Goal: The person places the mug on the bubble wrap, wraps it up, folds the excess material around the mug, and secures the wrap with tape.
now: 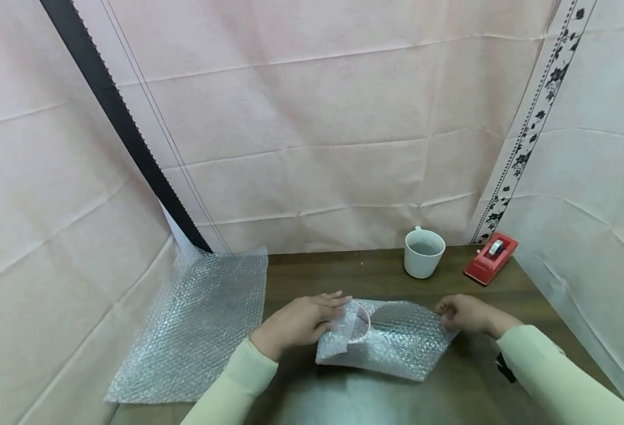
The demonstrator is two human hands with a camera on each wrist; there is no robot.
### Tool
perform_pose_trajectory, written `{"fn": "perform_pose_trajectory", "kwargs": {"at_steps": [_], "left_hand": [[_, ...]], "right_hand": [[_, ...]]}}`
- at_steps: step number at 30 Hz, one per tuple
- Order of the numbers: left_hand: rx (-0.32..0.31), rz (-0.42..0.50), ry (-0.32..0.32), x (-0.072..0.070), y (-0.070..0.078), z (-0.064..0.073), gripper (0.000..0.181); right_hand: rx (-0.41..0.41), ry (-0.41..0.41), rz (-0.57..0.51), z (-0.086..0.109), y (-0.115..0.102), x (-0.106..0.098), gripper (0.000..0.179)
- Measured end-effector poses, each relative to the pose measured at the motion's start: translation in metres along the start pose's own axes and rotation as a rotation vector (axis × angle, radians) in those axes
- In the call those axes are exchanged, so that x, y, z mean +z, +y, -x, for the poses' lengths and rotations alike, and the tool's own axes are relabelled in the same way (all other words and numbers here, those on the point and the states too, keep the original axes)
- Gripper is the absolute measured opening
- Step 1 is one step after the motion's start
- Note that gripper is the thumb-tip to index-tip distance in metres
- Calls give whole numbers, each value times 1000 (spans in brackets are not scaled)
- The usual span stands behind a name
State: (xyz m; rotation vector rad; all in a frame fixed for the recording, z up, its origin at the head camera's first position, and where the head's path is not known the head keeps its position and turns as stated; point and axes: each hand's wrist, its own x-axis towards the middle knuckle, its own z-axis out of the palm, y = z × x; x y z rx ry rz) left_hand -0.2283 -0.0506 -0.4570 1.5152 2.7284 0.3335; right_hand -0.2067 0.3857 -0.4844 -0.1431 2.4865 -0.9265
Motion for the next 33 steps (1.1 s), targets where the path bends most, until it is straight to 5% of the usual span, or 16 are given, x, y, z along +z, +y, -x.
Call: {"fn": "perform_pose_trajectory", "kwargs": {"at_steps": [5, 16, 23, 33], "left_hand": [[-3, 11, 8, 3, 0, 1, 41], [-8, -48, 12, 2, 3, 2, 42], [-26, -127, 31, 5, 12, 0, 40], [-17, -340, 175, 14, 30, -6, 25]], "right_hand": [[-21, 46, -20, 5, 10, 12, 11], [-107, 245, -280, 14, -38, 14, 30], [-153, 321, -230, 15, -91, 17, 32], [-453, 453, 61, 10, -160, 44, 12]]}}
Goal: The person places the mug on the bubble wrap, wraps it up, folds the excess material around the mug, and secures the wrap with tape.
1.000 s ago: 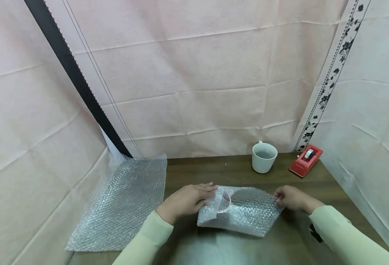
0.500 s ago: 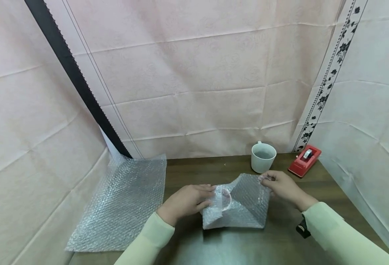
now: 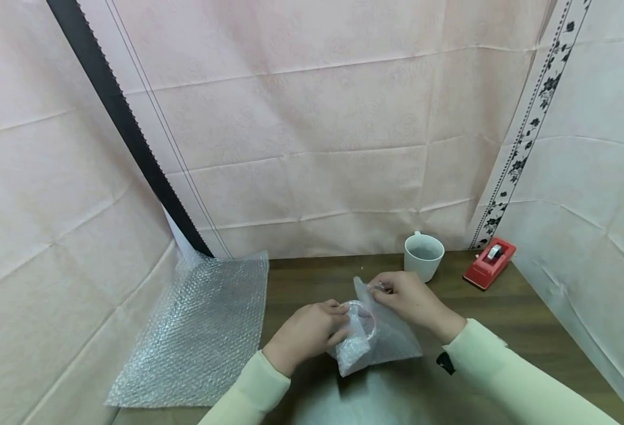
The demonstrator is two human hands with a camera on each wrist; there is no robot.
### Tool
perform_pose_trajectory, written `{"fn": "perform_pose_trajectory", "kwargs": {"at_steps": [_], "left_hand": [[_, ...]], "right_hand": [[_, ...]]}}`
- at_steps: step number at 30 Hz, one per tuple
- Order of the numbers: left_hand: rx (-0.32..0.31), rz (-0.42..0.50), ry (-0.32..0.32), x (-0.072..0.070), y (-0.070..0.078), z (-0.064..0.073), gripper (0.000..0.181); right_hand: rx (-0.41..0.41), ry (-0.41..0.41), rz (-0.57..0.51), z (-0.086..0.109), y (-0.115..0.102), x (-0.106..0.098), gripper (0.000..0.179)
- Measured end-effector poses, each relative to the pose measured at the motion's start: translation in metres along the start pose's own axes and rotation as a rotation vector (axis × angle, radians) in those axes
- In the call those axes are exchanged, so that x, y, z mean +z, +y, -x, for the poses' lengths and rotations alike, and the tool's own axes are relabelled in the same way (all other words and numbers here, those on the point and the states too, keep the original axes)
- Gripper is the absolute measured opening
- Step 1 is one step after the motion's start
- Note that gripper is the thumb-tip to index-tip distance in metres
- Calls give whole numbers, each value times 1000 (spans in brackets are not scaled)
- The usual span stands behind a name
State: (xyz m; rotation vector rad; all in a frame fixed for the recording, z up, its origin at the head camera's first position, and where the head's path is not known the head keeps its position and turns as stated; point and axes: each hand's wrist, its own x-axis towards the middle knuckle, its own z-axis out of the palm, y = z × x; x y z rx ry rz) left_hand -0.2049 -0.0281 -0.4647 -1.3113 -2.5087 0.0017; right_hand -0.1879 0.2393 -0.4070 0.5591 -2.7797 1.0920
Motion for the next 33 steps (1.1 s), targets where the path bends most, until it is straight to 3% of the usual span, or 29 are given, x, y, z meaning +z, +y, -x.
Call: {"fn": "perform_pose_trajectory", "kwargs": {"at_steps": [6, 9, 11, 16, 18, 26, 33], "left_hand": [[-19, -23, 64, 6, 9, -1, 26], [-17, 18, 55, 5, 7, 0, 23], [-16, 97, 10, 2, 3, 1, 27], [-55, 346, -174, -7, -15, 5, 49], [-53, 391, -191, -7, -19, 5, 48], [-132, 484, -45, 7, -19, 8, 44], [-128, 492, 83, 16, -13, 9, 34]], "right_hand": [[-58, -62, 73, -1, -20, 23, 14], [-80, -89, 130, 3, -24, 32, 16], [-90, -99, 154, 5, -25, 35, 17], [-105, -107, 150, 7, -23, 38, 17], [-109, -114, 157, 8, -23, 39, 17], [-151, -108, 235, 15, -22, 45, 19], [-229, -91, 305, 17, -25, 47, 18]]}}
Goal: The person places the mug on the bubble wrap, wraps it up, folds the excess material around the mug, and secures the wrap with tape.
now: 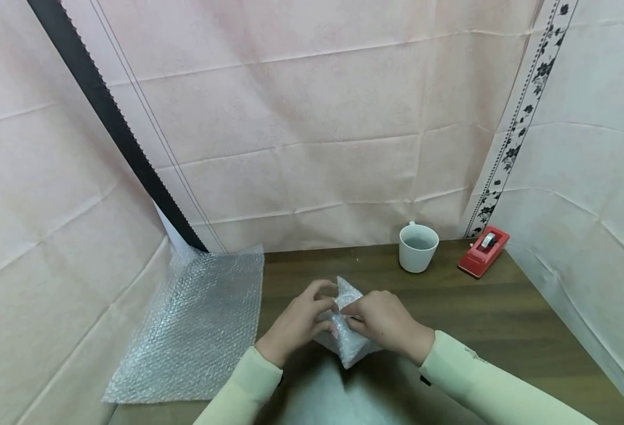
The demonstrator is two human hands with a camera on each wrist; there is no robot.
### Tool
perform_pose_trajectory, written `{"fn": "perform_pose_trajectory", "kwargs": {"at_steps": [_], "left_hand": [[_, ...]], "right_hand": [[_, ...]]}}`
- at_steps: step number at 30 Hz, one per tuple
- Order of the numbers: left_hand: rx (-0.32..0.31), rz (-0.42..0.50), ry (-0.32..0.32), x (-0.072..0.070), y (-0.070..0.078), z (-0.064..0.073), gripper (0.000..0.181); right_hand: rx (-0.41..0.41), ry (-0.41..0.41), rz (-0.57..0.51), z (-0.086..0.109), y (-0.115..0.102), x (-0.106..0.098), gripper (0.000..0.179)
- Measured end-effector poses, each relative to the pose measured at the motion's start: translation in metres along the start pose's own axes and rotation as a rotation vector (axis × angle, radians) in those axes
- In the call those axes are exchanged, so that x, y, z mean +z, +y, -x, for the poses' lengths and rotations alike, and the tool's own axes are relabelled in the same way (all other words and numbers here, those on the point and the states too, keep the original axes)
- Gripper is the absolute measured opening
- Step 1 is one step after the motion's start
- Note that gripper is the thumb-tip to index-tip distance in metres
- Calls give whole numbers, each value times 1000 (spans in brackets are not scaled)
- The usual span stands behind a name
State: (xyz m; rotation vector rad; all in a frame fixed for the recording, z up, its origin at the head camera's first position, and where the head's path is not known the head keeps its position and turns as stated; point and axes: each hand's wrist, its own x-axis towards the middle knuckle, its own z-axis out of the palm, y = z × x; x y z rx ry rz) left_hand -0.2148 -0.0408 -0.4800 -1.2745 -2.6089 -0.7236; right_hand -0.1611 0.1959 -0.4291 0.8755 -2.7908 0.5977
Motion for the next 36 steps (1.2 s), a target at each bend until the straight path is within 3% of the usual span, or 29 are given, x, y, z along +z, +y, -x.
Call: {"fn": "perform_pose_trajectory", "kwargs": {"at_steps": [4, 7, 13, 19, 24, 27, 33, 36], "left_hand": [[26, -28, 36, 0, -1, 1, 42], [66, -88, 13, -2, -3, 1, 47], [62, -140, -33, 0, -4, 0, 45], [131, -277, 56, 14, 4, -4, 45], [148, -371, 145, 22, 13, -10, 44], [141, -396, 114, 18, 13, -7, 49], [30, -312, -73, 5, 13, -3, 61], [-4, -324, -78, 6, 14, 0, 54]], "right_hand": [[-64, -7, 72, -2, -5, 2, 15], [-86, -10, 155, 1, -8, 6, 14], [-101, -42, 254, 10, -11, 7, 56], [-91, -65, 229, 17, -1, -4, 45], [-91, -53, 276, 27, 10, -8, 53], [-141, -25, 307, 28, 13, -3, 53], [-192, 60, 339, 38, 19, 6, 50], [-174, 88, 347, 44, 19, 14, 53]]}}
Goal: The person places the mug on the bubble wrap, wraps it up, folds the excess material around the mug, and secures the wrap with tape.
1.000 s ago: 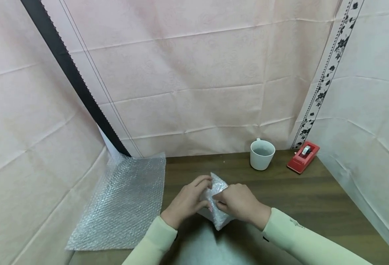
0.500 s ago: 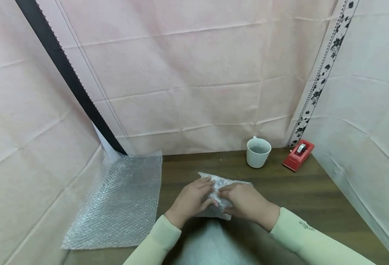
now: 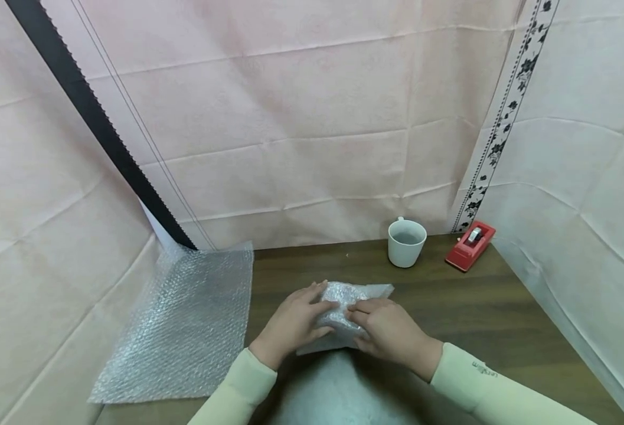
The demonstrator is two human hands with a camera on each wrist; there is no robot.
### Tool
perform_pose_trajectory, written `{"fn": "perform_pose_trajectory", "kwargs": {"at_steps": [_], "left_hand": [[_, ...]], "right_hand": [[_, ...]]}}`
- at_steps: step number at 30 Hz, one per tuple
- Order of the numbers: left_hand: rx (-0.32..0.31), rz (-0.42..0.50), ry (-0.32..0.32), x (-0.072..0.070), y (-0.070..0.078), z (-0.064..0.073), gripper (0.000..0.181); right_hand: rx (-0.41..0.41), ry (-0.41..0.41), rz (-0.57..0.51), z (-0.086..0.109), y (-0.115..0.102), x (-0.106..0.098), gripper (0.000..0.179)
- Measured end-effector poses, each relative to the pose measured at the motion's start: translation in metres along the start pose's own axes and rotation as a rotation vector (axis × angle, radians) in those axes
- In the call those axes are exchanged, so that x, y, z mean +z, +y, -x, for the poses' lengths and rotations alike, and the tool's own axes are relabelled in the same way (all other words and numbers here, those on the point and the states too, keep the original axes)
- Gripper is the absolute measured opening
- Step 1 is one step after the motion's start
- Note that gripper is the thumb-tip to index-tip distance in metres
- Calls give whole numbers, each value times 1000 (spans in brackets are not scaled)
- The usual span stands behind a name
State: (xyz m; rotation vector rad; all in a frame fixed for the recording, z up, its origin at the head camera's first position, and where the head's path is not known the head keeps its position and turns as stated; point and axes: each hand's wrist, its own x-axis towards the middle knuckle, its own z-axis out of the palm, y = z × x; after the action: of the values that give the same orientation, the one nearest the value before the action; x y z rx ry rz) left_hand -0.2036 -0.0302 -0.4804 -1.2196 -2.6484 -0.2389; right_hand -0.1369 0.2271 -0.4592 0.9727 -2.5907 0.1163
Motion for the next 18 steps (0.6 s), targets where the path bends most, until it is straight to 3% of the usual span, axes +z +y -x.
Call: {"fn": "perform_pose_trajectory", "kwargs": {"at_steps": [6, 10, 14, 18], "left_hand": [[-9, -6, 111, 8, -2, 1, 51], [10, 5, 200, 12, -2, -5, 51], [68, 65, 269, 20, 5, -25, 48], [125, 91, 277, 30, 18, -56, 46]], "right_hand": [[49, -2, -43, 6, -3, 11, 70], [27, 74, -27, 9, 3, 14, 68], [42, 146, 55, 21, 12, 9, 68], [82, 202, 102, 39, 27, 2, 72]]}}
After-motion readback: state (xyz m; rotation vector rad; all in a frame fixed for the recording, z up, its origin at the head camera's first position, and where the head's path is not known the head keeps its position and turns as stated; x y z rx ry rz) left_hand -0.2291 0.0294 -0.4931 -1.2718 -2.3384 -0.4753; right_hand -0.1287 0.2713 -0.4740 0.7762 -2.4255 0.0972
